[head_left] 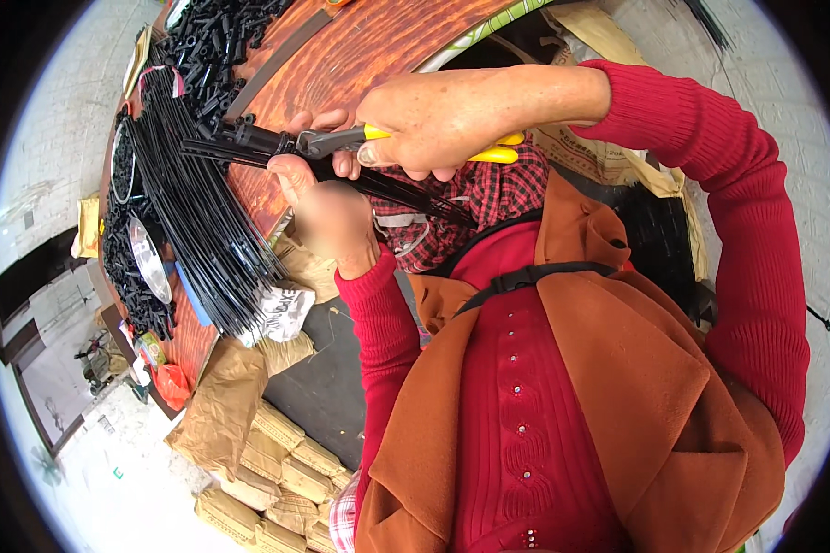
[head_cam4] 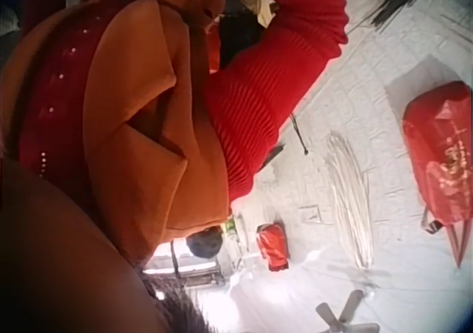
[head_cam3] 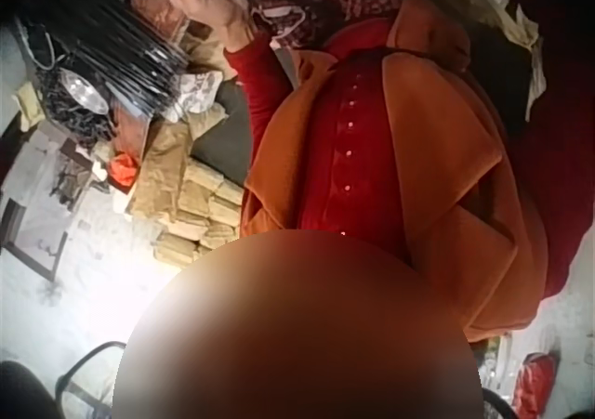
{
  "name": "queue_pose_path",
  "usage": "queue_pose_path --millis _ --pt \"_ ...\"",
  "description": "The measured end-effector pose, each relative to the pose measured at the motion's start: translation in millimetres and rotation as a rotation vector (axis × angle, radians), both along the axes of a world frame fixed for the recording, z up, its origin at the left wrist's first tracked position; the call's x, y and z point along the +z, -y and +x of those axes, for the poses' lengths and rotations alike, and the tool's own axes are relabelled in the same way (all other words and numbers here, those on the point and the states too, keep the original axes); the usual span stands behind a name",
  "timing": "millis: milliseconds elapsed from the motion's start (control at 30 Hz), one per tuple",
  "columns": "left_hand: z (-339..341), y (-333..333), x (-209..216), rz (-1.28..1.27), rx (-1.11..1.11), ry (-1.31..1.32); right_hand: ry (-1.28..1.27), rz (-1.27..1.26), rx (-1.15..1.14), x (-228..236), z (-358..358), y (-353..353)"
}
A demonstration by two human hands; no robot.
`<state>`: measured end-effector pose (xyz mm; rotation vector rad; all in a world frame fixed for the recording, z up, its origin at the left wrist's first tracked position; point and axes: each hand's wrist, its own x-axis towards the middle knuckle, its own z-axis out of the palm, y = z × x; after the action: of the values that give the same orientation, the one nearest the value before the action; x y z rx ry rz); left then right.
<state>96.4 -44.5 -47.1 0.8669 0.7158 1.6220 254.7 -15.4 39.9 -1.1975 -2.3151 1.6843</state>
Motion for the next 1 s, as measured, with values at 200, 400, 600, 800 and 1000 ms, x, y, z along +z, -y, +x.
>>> queue_pose_path --millis 200,400,600,800,1000 --pt "6.5 1.6 1.4 0.008 0.001 -0.005 -0.007 0.059 0.003 4.8 8.4 0.9" --pt "12.6 6.0 -2.3 -0.001 0.038 -0.022 0.044 0.088 0.033 2.3 11.6 2.2" --pt "21.6 11.4 0.9 0.004 0.149 -0.19 0.074 0.096 0.06 -3.5 10.9 0.0" --pt "23.6 10.1 5.3 -0.021 0.174 -0.21 0.045 0.12 0.064 -8.3 9.4 -0.9" --pt "15.4 4.7 -1.9 -0.016 0.048 -0.04 -0.002 0.083 0.001 -9.8 11.1 -1.6"
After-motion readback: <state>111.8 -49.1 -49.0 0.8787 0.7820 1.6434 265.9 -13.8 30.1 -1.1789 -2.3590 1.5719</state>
